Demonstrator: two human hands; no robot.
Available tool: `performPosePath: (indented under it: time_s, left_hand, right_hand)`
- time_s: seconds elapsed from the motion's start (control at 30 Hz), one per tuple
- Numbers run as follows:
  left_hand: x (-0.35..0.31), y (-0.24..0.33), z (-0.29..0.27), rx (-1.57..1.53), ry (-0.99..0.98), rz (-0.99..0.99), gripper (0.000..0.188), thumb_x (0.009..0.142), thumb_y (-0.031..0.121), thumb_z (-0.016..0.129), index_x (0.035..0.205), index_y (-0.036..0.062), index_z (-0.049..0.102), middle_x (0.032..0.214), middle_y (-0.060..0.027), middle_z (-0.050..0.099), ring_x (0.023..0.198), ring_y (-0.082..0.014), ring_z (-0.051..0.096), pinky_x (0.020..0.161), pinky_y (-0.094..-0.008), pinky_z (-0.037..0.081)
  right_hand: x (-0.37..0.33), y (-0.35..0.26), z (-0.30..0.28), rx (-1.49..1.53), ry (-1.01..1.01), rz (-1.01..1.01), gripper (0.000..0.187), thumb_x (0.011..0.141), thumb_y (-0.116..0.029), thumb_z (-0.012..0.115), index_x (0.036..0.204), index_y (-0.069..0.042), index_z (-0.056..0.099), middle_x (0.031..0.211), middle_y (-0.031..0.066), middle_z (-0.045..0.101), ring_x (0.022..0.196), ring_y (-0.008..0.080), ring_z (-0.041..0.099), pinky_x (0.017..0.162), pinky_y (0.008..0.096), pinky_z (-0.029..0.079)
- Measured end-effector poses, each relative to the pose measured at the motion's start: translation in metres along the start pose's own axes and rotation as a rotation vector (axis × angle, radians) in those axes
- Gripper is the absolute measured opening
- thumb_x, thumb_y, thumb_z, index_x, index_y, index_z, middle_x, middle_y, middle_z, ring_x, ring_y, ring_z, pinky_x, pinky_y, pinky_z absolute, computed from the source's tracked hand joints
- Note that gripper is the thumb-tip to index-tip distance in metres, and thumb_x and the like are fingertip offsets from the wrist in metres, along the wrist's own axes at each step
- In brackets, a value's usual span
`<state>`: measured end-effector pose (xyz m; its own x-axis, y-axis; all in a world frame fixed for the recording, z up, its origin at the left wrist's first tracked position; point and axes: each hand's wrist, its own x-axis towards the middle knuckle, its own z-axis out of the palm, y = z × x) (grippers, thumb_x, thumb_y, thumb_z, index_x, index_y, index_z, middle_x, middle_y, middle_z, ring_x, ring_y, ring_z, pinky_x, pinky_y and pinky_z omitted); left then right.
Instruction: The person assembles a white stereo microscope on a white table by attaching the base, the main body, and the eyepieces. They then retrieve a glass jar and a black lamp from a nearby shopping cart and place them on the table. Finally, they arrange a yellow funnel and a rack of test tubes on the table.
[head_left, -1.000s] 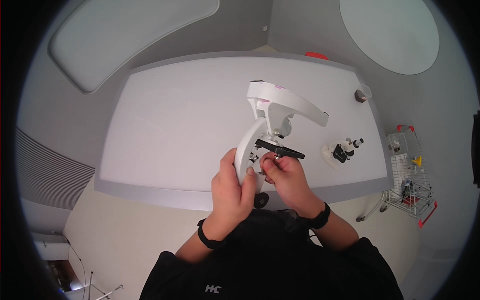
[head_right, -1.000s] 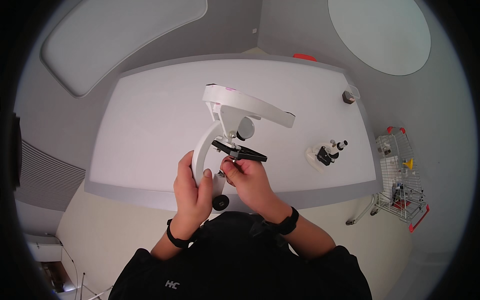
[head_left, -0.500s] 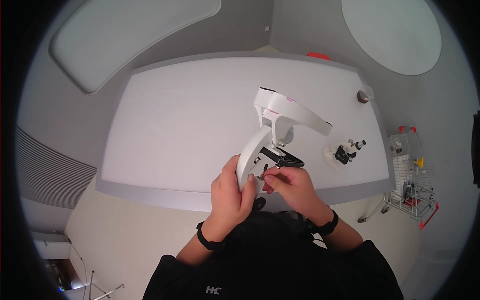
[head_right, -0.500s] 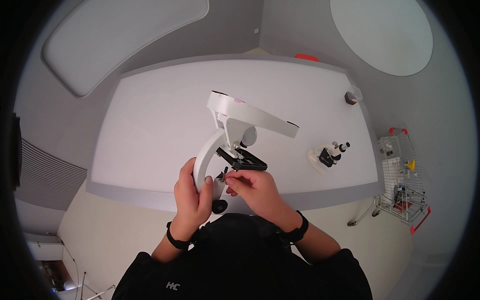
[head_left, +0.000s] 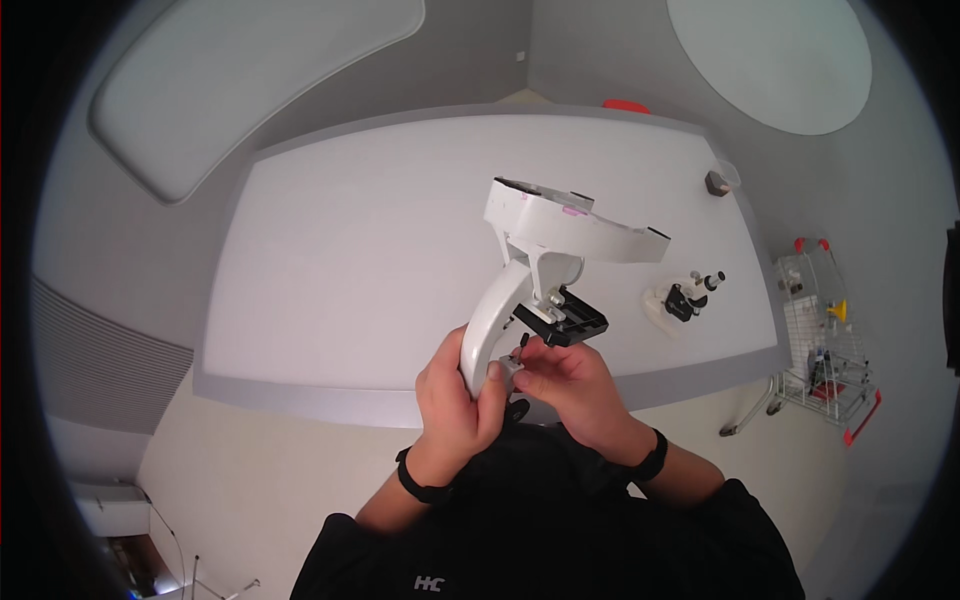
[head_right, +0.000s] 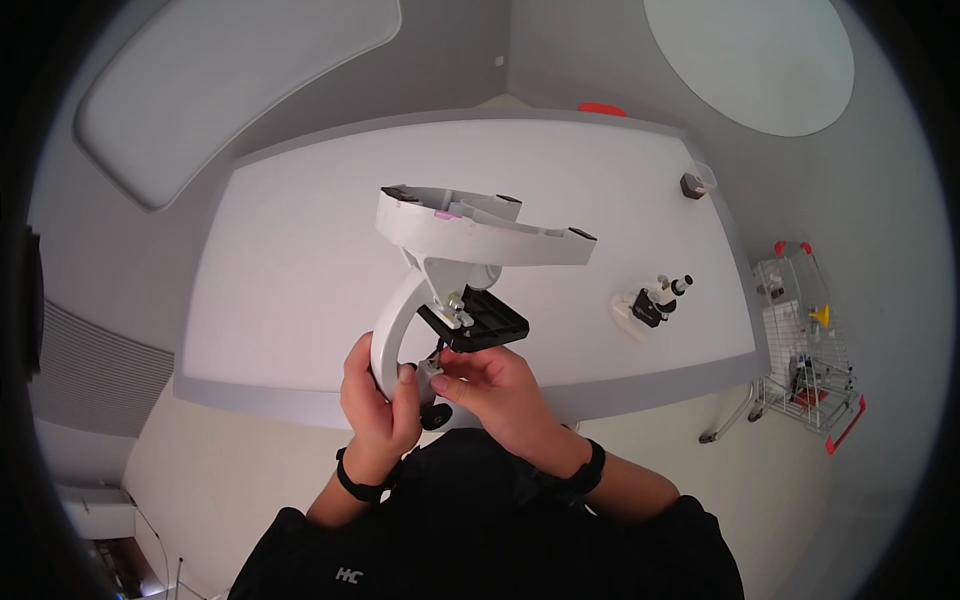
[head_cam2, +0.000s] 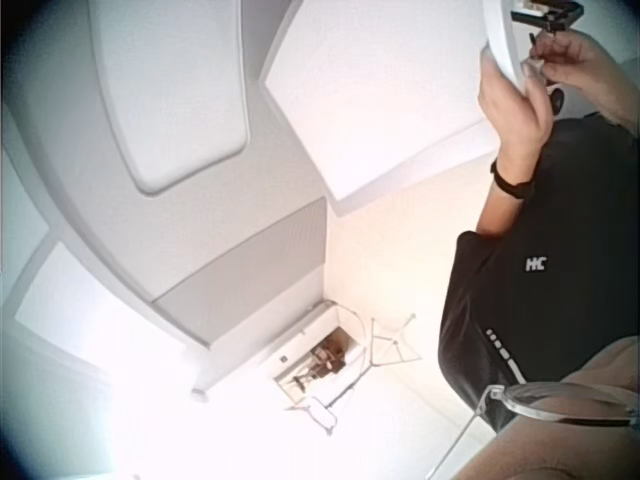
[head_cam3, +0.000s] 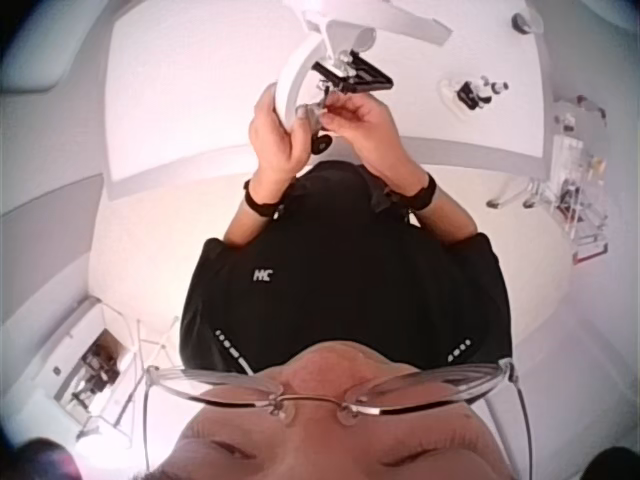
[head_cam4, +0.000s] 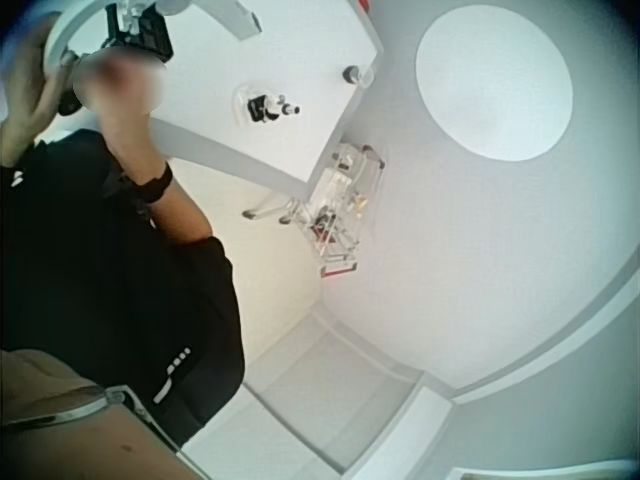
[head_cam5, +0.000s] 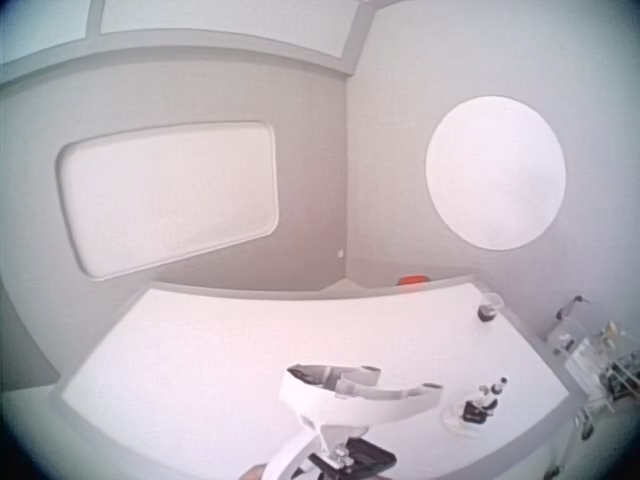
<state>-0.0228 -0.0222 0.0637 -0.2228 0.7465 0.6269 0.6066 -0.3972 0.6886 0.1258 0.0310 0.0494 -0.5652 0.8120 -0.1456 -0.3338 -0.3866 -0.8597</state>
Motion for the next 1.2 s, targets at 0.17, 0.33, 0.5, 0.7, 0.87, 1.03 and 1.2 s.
performPosePath:
  time_s: [0.17,0.33,0.5,0.7,0.87,1.03,1.2]
  left_hand:
    - [-0.001,0.002,-0.004,0.004,-0.010,0.000,0.040,0.088,0.004,0.054,0.124,-0.0097,0.042,0.093,-0.0148,0.060,0.076,-0.0179,0.059,0.070,-0.0288,0.048]
    - [0.001,-0.003,0.004,0.060,0.090,0.108,0.040,0.089,0.005,0.054,0.124,-0.0093,0.042,0.087,-0.0116,0.059,0.073,-0.0152,0.057,0.067,-0.0274,0.048]
    - [0.000,-0.001,0.006,0.037,0.121,0.050,0.039,0.089,0.006,0.054,0.124,-0.0086,0.042,0.085,-0.0096,0.058,0.072,-0.0140,0.056,0.067,-0.0264,0.047]
    - [-0.002,-0.005,0.006,0.000,0.161,0.029,0.038,0.090,0.005,0.053,0.124,-0.0083,0.042,0.083,-0.0072,0.056,0.071,-0.0118,0.053,0.067,-0.0249,0.045]
    - [-0.008,-0.010,0.010,-0.132,0.202,-0.134,0.035,0.093,0.008,0.049,0.125,-0.0061,0.042,0.081,-0.0044,0.054,0.074,-0.0096,0.050,0.069,-0.0233,0.042]
    - [-0.004,-0.006,0.006,-0.533,0.208,-0.441,0.035,0.095,0.012,0.046,0.127,-0.0034,0.042,0.080,-0.0032,0.052,0.076,-0.0083,0.048,0.073,-0.0231,0.039]
    - [-0.005,-0.020,-0.001,-0.690,0.201,-0.611,0.033,0.093,0.013,0.047,0.124,-0.0005,0.047,0.076,0.0005,0.047,0.075,-0.0077,0.044,0.071,-0.0226,0.037]
  right_hand:
    - [-0.003,-0.006,0.003,-0.086,0.019,-0.010,0.023,0.086,-0.003,0.069,0.106,0.005,0.062,0.101,0.0084,0.067,0.091,0.0127,0.065,0.082,0.0246,0.053]
    - [-0.007,-0.006,0.014,-0.164,0.097,-0.118,0.025,0.085,-0.003,0.069,0.108,0.005,0.063,0.101,0.0087,0.067,0.091,0.0124,0.065,0.082,0.0246,0.052]
    - [-0.007,-0.001,0.021,-0.164,0.138,-0.202,0.026,0.086,-0.003,0.069,0.110,0.004,0.063,0.102,0.0090,0.067,0.091,0.0127,0.065,0.081,0.0249,0.052]
    - [-0.007,0.002,0.024,-0.266,0.148,-0.252,0.026,0.086,-0.004,0.068,0.110,0.004,0.063,0.102,0.0089,0.067,0.090,0.0132,0.065,0.079,0.0253,0.053]
    - [-0.006,0.001,0.019,-0.371,0.132,-0.264,0.024,0.090,-0.006,0.064,0.111,0.004,0.063,0.102,0.0097,0.068,0.091,0.0144,0.065,0.079,0.0262,0.052]
    - [-0.003,-0.005,0.002,0.050,-0.058,-0.092,0.026,0.097,-0.009,0.047,0.114,0.006,0.061,0.111,0.0170,0.065,0.102,0.0235,0.063,0.088,0.0349,0.049]
    - [-0.003,-0.011,-0.007,0.076,-0.183,-0.182,0.029,0.095,-0.009,0.044,0.111,0.008,0.061,0.111,0.0195,0.064,0.105,0.0277,0.061,0.091,0.0356,0.046]
